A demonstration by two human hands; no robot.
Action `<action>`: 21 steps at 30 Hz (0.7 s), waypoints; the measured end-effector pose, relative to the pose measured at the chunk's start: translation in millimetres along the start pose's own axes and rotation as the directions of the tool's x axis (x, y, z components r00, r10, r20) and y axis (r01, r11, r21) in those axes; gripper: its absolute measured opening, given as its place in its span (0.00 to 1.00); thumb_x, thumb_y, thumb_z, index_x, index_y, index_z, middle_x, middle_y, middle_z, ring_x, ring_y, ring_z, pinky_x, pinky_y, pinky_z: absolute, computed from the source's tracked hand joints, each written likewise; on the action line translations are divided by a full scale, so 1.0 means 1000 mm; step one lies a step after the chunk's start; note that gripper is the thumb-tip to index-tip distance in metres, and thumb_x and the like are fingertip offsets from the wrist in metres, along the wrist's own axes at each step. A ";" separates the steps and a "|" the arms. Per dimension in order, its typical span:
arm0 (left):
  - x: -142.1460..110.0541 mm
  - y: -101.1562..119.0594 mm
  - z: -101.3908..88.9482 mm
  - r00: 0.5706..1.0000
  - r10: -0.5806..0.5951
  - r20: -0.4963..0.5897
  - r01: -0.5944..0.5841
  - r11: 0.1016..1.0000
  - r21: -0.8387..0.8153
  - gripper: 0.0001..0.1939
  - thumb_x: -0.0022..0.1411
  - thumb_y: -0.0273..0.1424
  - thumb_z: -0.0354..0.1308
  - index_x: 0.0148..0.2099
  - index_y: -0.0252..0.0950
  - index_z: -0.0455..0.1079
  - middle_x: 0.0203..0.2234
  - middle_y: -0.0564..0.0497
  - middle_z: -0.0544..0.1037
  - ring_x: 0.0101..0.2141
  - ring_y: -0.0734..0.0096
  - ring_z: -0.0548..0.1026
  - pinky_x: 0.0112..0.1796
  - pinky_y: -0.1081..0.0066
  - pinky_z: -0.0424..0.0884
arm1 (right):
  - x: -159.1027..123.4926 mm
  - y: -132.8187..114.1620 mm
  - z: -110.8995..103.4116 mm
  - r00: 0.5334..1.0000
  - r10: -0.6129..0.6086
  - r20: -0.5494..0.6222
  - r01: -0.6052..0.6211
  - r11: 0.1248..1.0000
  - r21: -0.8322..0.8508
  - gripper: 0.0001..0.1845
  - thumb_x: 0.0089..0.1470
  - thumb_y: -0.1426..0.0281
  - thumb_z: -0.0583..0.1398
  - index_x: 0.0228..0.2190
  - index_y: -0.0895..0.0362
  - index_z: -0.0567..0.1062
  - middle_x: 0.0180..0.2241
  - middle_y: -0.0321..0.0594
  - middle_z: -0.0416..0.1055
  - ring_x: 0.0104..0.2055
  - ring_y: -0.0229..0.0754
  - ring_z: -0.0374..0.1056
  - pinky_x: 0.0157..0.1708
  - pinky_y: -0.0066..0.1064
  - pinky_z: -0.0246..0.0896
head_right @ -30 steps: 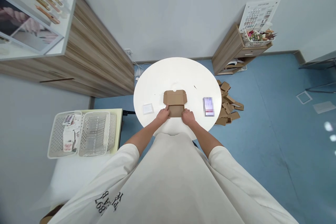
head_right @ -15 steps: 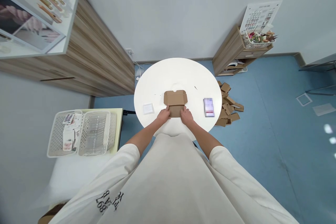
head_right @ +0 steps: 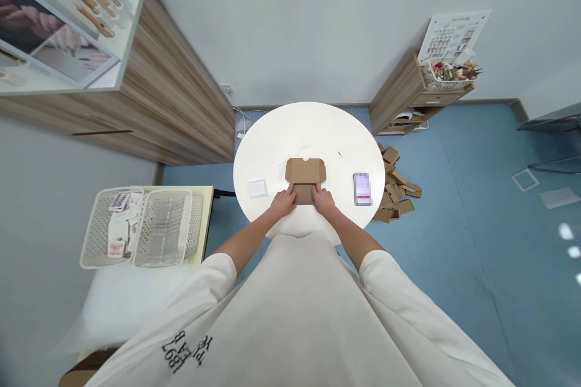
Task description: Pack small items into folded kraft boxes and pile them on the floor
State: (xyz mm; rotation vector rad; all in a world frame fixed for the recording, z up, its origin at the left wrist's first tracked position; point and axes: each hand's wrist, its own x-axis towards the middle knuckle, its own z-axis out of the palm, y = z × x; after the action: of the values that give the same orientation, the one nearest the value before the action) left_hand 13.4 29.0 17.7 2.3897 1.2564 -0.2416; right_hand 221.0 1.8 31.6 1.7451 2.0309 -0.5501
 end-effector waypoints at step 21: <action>-0.029 -0.118 -0.008 0.510 -0.856 0.088 0.720 0.369 -0.588 0.25 0.64 0.39 0.60 0.58 0.36 0.59 0.57 0.35 0.69 0.55 0.44 0.72 0.50 0.54 0.70 | -0.002 -0.006 -0.004 1.000 0.027 0.012 -0.027 1.000 0.016 0.40 0.61 0.68 0.58 0.69 0.56 0.47 0.72 0.55 0.38 0.55 0.55 0.63 0.50 0.42 0.60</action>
State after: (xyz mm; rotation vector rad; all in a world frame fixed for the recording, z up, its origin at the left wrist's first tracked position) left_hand -100.1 70.2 0.6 1.1393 2.1845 0.1520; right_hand 215.5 1.7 36.2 1.7715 1.9969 -0.5687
